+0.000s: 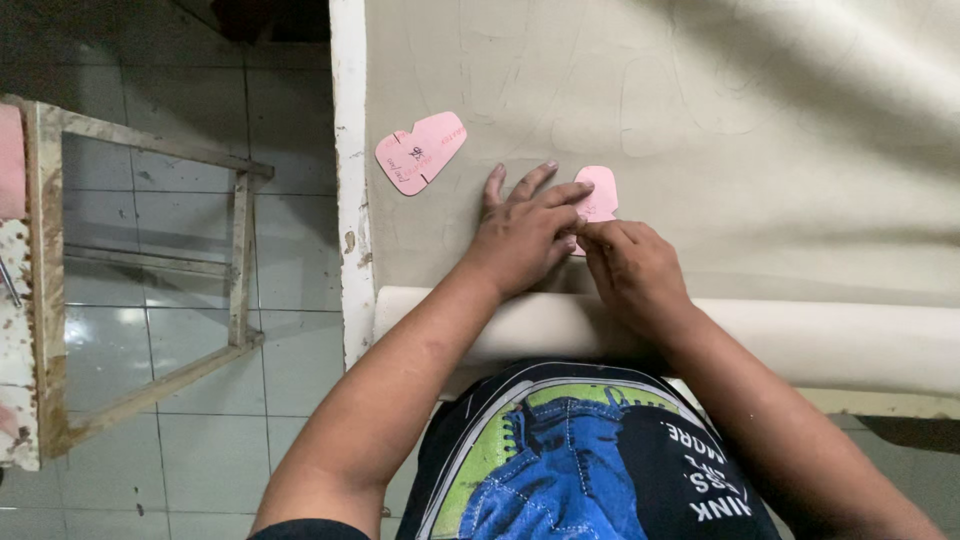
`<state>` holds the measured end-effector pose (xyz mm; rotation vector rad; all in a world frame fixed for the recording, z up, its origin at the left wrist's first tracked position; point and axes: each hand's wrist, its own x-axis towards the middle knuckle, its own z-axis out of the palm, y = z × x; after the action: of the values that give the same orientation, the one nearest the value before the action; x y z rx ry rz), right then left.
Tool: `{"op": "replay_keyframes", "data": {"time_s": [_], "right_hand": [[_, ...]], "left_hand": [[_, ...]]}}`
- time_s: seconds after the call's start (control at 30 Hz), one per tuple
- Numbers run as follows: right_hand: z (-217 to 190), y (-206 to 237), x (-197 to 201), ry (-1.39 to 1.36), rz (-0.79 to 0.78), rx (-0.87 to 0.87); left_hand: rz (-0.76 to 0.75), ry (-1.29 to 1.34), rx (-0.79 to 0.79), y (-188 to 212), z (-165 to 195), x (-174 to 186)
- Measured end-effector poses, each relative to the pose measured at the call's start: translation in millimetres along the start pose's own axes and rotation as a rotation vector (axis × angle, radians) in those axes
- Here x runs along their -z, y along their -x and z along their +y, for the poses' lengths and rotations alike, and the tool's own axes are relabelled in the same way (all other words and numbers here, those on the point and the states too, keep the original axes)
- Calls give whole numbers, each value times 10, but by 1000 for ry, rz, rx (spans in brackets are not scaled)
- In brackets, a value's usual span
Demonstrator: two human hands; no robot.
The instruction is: The person lays a pink paper pattern template on a large sheet of fabric and traces around its edge with a small marking pen, then moves the template to a new spot on the sheet and traces another outline, repeating across the material.
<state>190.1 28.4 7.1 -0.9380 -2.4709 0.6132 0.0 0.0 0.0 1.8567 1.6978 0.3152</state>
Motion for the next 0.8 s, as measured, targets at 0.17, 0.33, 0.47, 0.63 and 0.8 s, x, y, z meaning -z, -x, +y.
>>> {"op": "replay_keyframes", "data": {"time_s": [0.17, 0.33, 0.47, 0.63, 0.8], "right_hand": [[-16, -13, -6, -72, 36, 7], [2, -10, 34, -20, 25, -32], [0, 2, 72, -37, 28, 0], [4, -9, 126, -73, -45, -43], [-18, -3, 152, -86, -30, -3]], "left_hand": [[14, 6, 10, 1, 17, 2], [48, 10, 0, -8, 1, -24], [47, 27, 8, -6, -4, -43], [49, 55, 19, -17, 3, -31], [57, 94, 11, 4, 5, -49]]}}
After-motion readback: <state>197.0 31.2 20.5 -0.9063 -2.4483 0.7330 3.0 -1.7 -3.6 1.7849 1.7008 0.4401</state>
